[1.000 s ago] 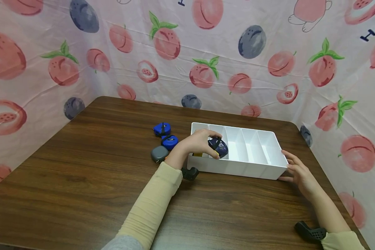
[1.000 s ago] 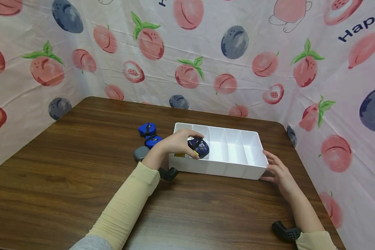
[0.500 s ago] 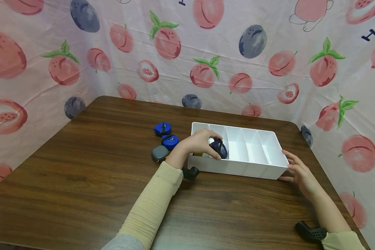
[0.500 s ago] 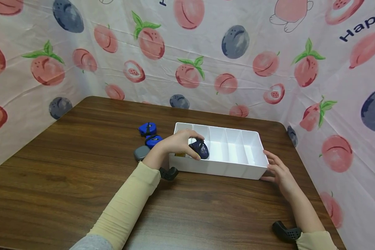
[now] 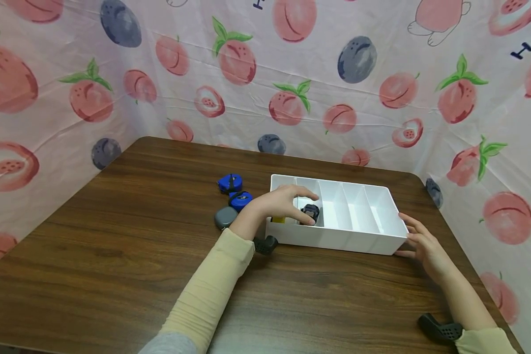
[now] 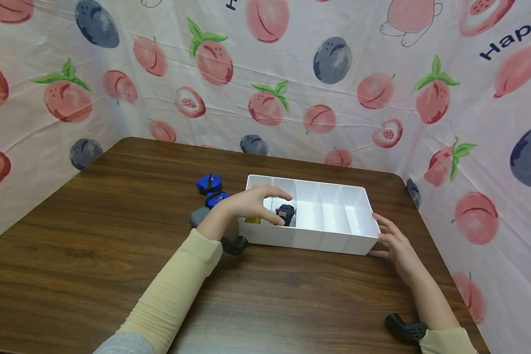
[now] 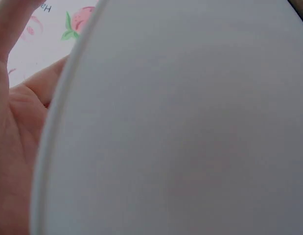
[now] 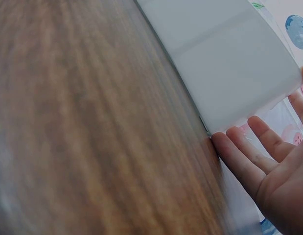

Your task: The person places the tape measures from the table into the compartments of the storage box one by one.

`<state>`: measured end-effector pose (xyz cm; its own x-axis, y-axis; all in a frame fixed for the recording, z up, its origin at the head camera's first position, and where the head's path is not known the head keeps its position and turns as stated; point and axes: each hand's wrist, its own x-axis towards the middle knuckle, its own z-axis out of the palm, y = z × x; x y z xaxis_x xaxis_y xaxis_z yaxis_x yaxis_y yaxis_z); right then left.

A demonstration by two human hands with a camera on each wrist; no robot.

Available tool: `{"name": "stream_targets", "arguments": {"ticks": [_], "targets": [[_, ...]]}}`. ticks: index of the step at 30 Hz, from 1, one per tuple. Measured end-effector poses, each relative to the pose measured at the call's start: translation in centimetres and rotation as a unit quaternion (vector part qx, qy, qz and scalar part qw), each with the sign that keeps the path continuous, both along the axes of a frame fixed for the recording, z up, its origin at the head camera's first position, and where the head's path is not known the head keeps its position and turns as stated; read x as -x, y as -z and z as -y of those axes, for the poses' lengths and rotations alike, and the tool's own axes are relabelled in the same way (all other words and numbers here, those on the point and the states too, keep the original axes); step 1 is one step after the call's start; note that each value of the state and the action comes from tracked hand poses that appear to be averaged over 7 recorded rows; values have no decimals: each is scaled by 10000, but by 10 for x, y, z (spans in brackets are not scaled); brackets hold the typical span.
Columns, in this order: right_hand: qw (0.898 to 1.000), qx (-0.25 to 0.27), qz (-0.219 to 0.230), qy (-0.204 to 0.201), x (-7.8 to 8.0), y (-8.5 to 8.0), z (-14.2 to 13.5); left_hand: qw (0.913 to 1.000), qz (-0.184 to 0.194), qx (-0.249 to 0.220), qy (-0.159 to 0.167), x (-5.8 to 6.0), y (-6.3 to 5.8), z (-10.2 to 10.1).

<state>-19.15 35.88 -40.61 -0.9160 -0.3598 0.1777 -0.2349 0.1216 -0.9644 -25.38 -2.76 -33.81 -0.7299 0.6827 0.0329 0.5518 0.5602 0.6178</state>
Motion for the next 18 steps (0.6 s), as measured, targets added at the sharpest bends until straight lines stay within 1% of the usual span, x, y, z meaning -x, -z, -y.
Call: {"name": "stream_targets", "arguments": {"ticks": [4,7,12,15,18], "targets": [[10000,-2,30,33,0,1,0,9995,-291,-32,85,-1,-2,0],[10000,-16,58,61,1,1,0,9979,-638,8,103,-3,-4,0],[10000,-18,55,58,1,0,0,9917,-1245,322,-62,-7,-5,0],[10000,26,63,40,1,0,0,9878,-1472,478,-167,-9,-6,1],[10000,52,62,22,1,0,0,9853,-1591,545,-300,-11,-8,2]]}}
